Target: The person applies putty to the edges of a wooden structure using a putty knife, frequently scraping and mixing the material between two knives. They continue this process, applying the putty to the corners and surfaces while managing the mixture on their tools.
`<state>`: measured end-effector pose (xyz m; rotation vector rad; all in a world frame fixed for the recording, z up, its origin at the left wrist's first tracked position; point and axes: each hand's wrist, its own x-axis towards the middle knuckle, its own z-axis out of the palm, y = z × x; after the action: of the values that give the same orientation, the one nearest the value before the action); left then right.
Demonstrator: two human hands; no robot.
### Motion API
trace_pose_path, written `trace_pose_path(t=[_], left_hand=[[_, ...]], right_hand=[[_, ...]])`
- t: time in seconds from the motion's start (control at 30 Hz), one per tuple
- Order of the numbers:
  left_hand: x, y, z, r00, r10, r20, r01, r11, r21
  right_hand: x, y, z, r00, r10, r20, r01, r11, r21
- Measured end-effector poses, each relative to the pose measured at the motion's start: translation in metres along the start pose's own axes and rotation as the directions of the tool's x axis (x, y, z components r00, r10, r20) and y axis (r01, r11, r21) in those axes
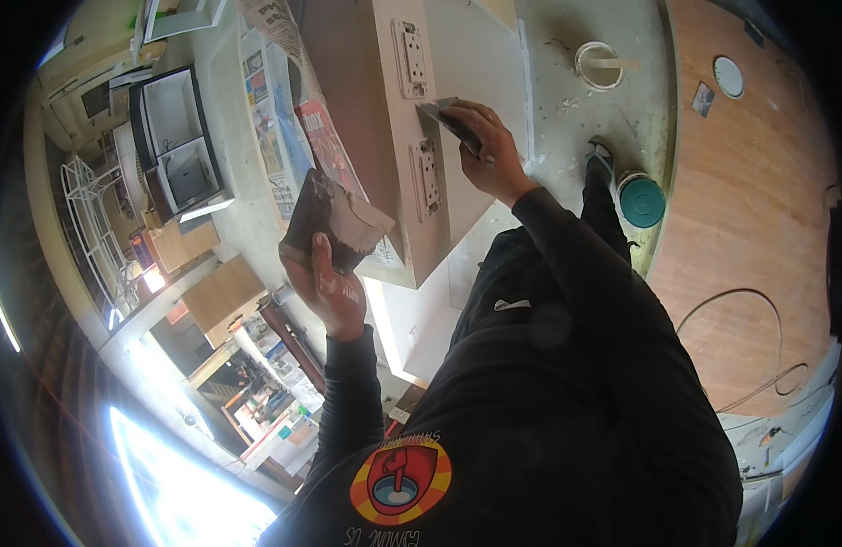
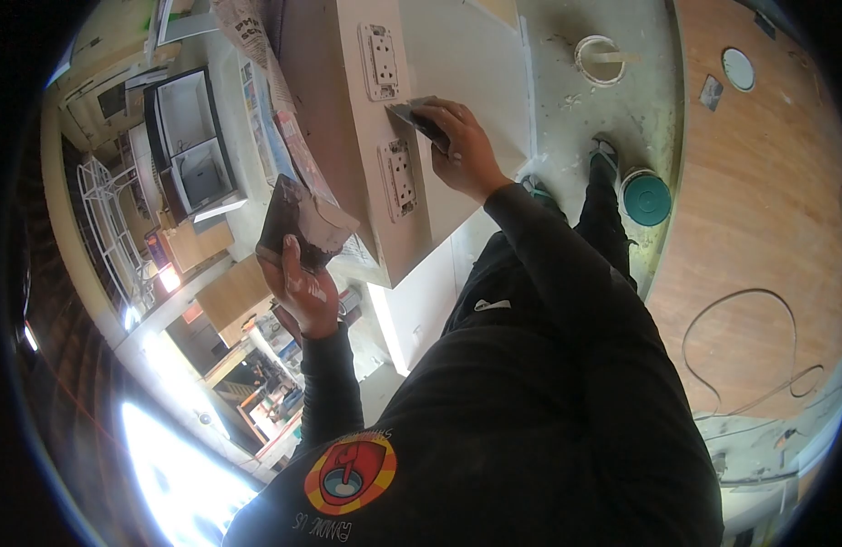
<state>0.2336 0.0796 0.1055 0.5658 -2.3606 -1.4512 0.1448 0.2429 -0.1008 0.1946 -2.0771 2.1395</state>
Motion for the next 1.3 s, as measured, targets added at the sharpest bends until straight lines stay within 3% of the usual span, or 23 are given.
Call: trace_pose_path(t=[0.17, 0.27, 0.33, 0.4, 0.57, 0.73, 0.97, 1.1, 1.2, 1.3], left_hand=[[-0.004, -0.006, -0.008, 1.0, -0.011, -0.016, 0.012, 1.0, 0.021], [-0.002, -0.005, -0.011, 0.994, -0.097, -0.044, 0.091, 0.987, -0.134], [-0.004, -0.014, -0.022, 0.994, 0.076, 0.084, -0.088, 0.984, 0.155], [-0.005, -0.019, -0.026, 0.995, 0.067, 0.072, -0.078, 0.984, 0.159], [-0.003, -0.019, -0.019, 0.999, 0.036, 0.036, -0.04, 0.991, 0.127], [-0.004, -0.013, -0.012, 0.998, 0.04, 0.051, -0.043, 0.997, 0.071], [-0.008, -0.015, -0.021, 0.992, 0.084, 0.093, -0.097, 0.985, 0.142], [-0.011, -0.01, -0.015, 0.999, 0.017, 0.033, -0.02, 0.996, 0.082], [-0.011, -0.01, -0.013, 1.0, -0.007, 0.025, 0.007, 0.999, 0.036], [-0.008, -0.005, -0.002, 0.999, -0.041, 0.027, 0.042, 0.997, -0.067]], right_hand=[[0.002, 0.004, 0.011, 0.999, -0.002, -0.035, 0.004, 0.999, 0.054], [-0.001, 0.005, 0.017, 0.999, 0.027, -0.044, -0.026, 1.0, 0.016], [-0.004, 0.006, 0.019, 0.999, 0.028, -0.045, -0.028, 1.0, 0.007], [-0.01, 0.006, 0.017, 0.999, 0.029, -0.045, -0.029, 1.0, -0.004], [-0.018, 0.015, -0.011, 0.99, 0.031, 0.137, -0.036, 0.999, 0.034], [-0.008, 0.013, -0.008, 0.998, 0.042, 0.051, -0.045, 0.998, 0.051], [0.001, 0.016, 0.01, 1.0, 0.0, -0.017, 0.001, 0.999, 0.049], [-0.005, 0.016, 0.016, 1.0, 0.019, -0.011, -0.019, 0.999, 0.03], [-0.012, 0.016, 0.008, 1.0, 0.011, 0.017, -0.011, 1.0, 0.019], [-0.017, 0.02, -0.012, 0.981, 0.032, 0.192, -0.036, 0.999, 0.017]])
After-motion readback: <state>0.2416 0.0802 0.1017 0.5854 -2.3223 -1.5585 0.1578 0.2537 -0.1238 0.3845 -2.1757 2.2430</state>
